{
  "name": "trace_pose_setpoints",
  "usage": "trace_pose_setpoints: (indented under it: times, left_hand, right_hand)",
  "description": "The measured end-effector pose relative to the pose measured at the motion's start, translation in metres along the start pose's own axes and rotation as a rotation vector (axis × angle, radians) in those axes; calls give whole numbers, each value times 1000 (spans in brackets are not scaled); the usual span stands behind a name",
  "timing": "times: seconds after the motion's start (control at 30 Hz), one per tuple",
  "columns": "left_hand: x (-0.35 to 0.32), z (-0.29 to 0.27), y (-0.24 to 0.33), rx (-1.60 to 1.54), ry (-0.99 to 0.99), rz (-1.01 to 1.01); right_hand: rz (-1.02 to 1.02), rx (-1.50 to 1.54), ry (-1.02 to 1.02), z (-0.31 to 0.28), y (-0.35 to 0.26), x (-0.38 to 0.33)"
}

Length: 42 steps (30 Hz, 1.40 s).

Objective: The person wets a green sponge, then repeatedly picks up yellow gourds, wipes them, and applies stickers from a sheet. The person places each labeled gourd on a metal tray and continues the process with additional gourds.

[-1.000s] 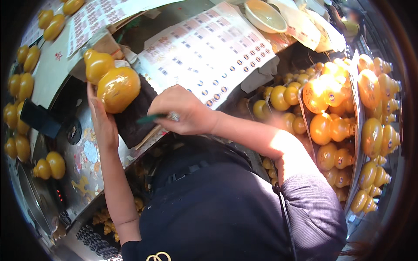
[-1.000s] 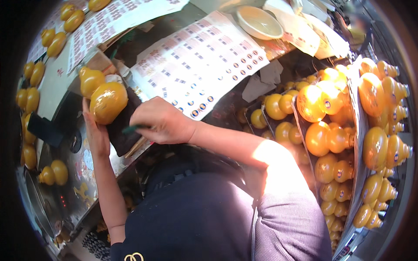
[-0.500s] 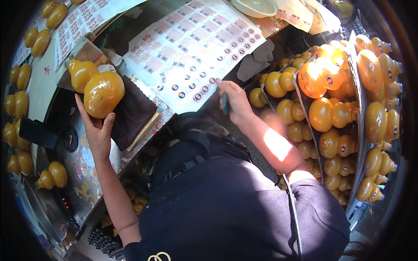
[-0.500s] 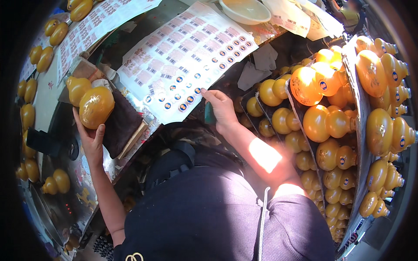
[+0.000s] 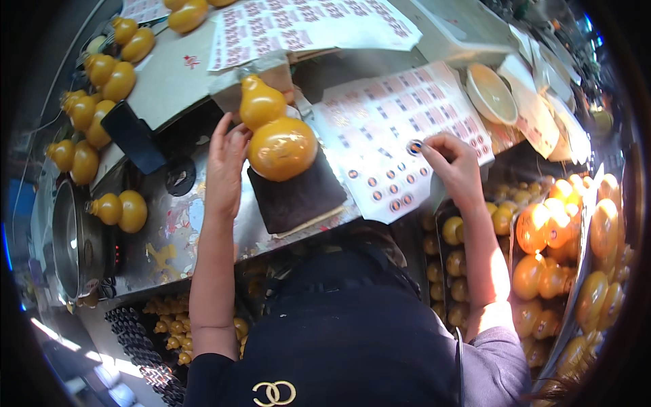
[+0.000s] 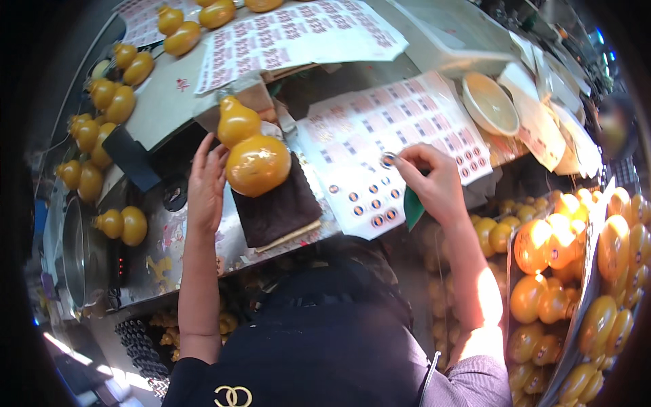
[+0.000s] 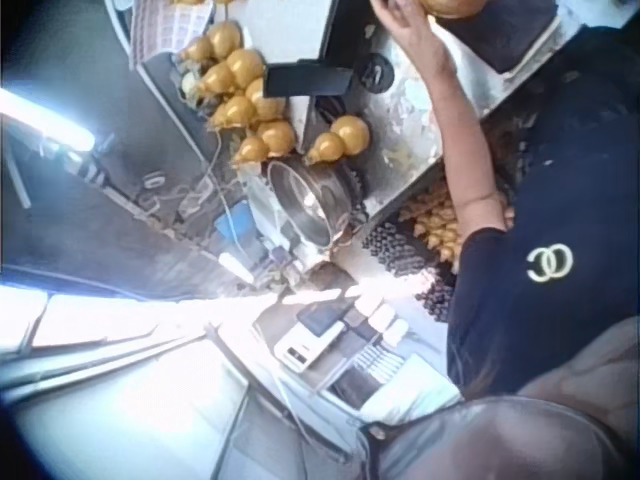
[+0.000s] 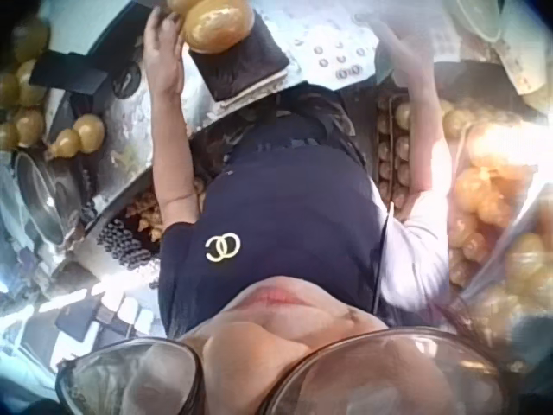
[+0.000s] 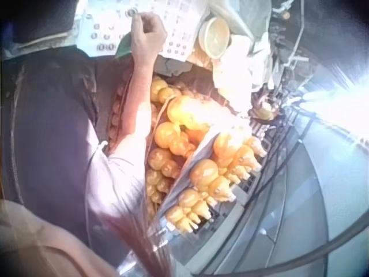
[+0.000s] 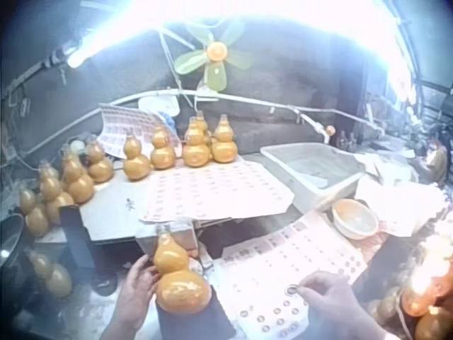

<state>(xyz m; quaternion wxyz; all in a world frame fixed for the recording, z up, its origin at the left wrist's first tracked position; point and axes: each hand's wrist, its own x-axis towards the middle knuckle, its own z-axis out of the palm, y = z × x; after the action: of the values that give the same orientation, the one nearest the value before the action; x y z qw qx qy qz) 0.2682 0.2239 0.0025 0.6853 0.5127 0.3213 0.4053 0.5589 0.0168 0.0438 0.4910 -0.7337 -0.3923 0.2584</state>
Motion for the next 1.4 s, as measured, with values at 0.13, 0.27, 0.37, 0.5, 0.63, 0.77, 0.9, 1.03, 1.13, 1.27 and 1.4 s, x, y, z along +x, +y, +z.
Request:
trace_pose_setpoints:
  times: [0.13, 0.27, 0.37, 0.5, 0.63, 0.77, 0.9, 1.03, 1.13, 1.27, 1.4]
  left_hand:
    - [16, 1, -2, 18, 48, -48]
    - [21, 16, 7, -70, 19, -66]
    - [23, 9, 3, -158, 17, -90]
    - [26, 12, 10, -205, 20, -119]
    - [30, 22, 12, -12, 60, -81]
    - [29, 23, 11, -78, 44, -75]
    - [35, 16, 10, -262, -8, -168]
    - [38, 17, 11, -130, 7, -154]
    - [33, 17, 12, -78, -7, -134]
    - [31, 17, 12, -52, -23, -137]
    - [31, 15, 10, -53, -27, -129]
  right_hand:
    - [-447, -212, -367, 35, -80, 75]
    - [-736, -462, -687, 79, -134, 132]
    - [-855, -665, -834, 117, -164, 150]
    - [-883, -899, -974, 152, -186, 156]
    - [-930, -857, -920, 170, -176, 168]
    - [-748, -390, -499, 164, -139, 174]
    - [-267, -244, -530, 148, -85, 148]
    - [-39, 31, -647, 156, -55, 129]
    - [-23, 87, -672, 160, -60, 124]
    - [-1, 153, -688, 161, -55, 123]
    - [13, 171, -659, 164, -56, 121]
